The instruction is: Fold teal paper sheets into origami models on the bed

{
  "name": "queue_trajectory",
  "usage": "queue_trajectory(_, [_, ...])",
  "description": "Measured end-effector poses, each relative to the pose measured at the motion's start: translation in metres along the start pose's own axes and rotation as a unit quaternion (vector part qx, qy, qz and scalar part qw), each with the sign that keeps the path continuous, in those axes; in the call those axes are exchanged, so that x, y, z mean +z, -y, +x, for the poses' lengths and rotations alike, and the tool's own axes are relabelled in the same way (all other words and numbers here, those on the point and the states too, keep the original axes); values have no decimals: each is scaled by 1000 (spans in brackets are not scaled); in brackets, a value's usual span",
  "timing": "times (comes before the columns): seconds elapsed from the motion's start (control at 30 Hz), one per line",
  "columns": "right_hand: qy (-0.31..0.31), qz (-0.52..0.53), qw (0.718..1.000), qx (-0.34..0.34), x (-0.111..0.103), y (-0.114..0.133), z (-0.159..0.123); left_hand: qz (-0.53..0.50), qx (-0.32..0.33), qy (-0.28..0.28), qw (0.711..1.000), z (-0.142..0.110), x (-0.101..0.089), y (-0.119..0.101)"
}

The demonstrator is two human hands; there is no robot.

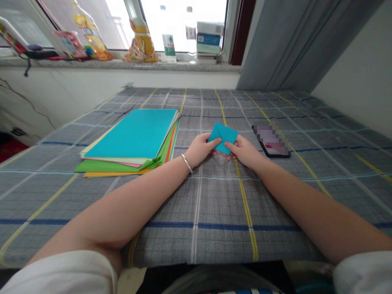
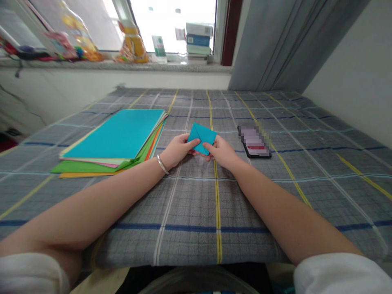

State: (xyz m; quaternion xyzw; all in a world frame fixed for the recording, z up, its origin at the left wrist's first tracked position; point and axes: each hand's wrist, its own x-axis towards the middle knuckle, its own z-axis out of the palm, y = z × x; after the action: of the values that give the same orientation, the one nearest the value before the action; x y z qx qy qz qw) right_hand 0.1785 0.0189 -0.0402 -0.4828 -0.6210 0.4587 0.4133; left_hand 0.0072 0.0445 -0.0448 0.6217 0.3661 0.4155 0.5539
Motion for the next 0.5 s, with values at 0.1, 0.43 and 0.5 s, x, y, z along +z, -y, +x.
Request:
queue_trajectory(0.1, [-3,-48,999,-18,-1,-1,0,1,-15,-17,1000,-1,1,-2])
queue_trajectory(0.43, [-49,5,999,-10,-6,-1,1,78,-31,44,995,-4,0,-9])
queue_trajectory(0.5, [-47,4,999,-11,-6,-1,2,113,-18,47,992,-5,-2,-11])
